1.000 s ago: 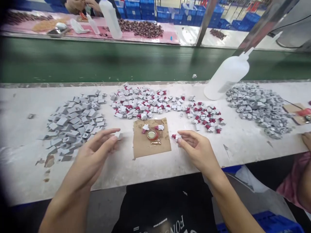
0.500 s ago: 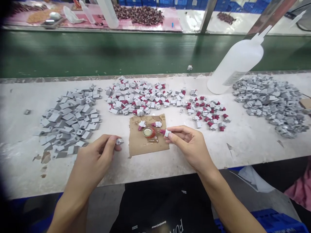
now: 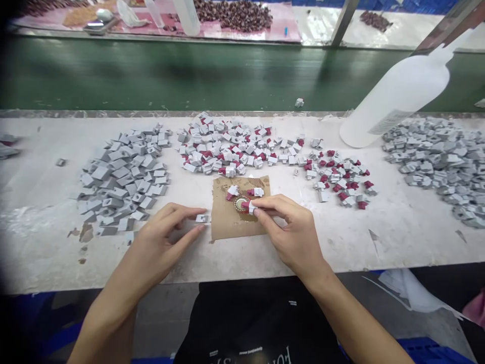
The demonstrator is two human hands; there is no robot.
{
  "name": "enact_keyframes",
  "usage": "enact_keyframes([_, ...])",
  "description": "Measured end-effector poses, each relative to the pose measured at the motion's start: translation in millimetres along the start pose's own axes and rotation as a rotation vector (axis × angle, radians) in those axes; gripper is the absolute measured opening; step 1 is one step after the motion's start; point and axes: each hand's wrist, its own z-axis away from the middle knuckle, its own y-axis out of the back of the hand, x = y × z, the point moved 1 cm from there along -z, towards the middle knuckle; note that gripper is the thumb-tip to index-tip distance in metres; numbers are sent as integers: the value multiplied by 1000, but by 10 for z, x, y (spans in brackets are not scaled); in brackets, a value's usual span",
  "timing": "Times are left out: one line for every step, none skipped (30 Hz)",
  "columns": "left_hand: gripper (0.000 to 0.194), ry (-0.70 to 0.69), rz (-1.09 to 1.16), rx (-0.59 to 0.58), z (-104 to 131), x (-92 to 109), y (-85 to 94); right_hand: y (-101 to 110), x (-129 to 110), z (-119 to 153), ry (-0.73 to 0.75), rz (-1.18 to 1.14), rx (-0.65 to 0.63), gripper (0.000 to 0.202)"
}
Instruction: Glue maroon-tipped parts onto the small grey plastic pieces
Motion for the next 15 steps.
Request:
enact_keyframes([22, -19, 8, 9, -2, -4, -15, -3, -2, 2, 2, 6, 2, 16])
enact_keyframes([18, -28, 22, 22, -2, -6, -30, -5, -3, 3, 3, 9, 5, 16])
enact_keyframes([16, -22, 42, 37, 2, -4, -46, -8, -4, 5, 1, 8, 7, 16])
enact_keyframes([14, -3, 71, 51, 7, 2, -64, -11, -5, 7, -5, 5, 5, 16])
enact_keyframes([15, 26, 120, 60, 14, 16, -85, -13, -5, 9, -11, -1, 4, 16])
enact_keyframes([15, 63, 189, 63, 20, 37, -109, -16, -5, 10, -22, -10, 2, 16])
enact_keyframes([17, 97, 277, 62, 23, 68, -135, -18, -4, 12, -36, -23, 0, 15])
enact_keyframes([18, 124, 374, 63, 22, 109, -162, -19, -4, 13, -53, -40, -1, 14])
enact_keyframes([19, 145, 469, 65, 16, 157, -189, -18, -4, 14, -74, -61, 0, 12])
enact_keyframes([19, 159, 551, 71, 4, 211, -214, -15, -3, 14, -101, -87, 2, 10])
enact_keyframes([19, 169, 613, 75, -11, 268, -237, -11, -3, 12, -137, -122, 6, 9])
enact_keyframes([19, 177, 656, 75, -30, 327, -258, -3, -3, 9, -177, -167, 18, 8])
enact_keyframes([19, 182, 693, 70, -51, 385, -277, 8, -4, 3, -221, -223, 38, 10])
enact_keyframes([20, 187, 730, 59, -72, 441, -294, 19, -7, -4, -267, -291, 59, 12])
enact_keyframes([21, 187, 770, 45, -93, 495, -311, 31, -13, -13, -308, -365, 77, 16])
